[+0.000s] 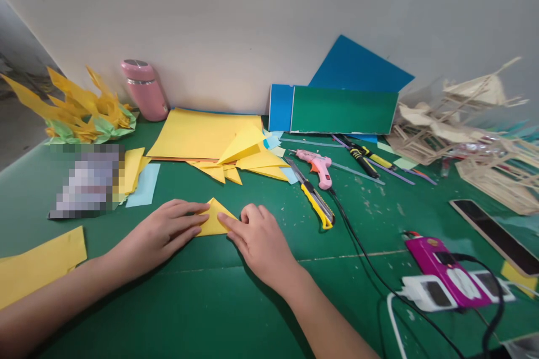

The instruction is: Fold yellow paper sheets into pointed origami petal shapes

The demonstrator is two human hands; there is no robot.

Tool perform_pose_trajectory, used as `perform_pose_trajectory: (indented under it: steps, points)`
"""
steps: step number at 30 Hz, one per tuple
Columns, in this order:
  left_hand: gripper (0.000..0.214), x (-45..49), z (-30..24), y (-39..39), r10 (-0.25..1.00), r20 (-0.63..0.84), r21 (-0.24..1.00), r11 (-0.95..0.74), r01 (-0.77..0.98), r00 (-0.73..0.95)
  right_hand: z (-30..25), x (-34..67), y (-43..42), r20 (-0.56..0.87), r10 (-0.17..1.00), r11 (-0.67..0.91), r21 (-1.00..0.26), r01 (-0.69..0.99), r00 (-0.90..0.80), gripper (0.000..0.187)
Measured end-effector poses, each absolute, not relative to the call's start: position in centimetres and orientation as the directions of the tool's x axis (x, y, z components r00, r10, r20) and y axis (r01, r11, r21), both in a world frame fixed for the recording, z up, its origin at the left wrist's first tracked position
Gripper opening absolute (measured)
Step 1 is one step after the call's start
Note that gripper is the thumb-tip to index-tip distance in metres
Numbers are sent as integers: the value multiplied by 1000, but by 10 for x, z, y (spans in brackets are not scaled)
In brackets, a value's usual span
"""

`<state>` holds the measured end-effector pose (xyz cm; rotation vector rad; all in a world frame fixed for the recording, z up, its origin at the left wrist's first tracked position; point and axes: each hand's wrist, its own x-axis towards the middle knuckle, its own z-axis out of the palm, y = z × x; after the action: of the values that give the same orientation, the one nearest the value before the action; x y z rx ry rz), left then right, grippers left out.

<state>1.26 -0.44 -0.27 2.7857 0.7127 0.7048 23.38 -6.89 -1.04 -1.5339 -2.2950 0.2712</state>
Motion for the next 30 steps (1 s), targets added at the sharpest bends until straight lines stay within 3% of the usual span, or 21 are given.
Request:
perform_pose_trajectory:
  steps: [4,8,12,21,27,30]
  points:
    - [34,15,0,-6,449,426,199,-893,403,786,-14,235,-69,229,921,384,-413,826,-314,36]
    - [35,15,2,-7,452,421,163,-890,425,786,-19,241,-66,278,938,338,-610,717,-205,37]
    - [34,15,0,-7,475,405,185,-879,439,781,-20,245,-64,270,952,294,-669,682,-146,36]
    - [33,15,1,-8,516,368,247,-856,454,773,-14,250,-61,154,968,247,-729,638,-199,42]
    - [30,12,-3,-5,547,336,310,-833,458,766,-8,257,-58,35,973,157,-824,544,-228,48]
    - [27,11,-7,-4,573,320,344,-812,471,755,-9,258,-57,39,985,113,-875,470,-165,43]
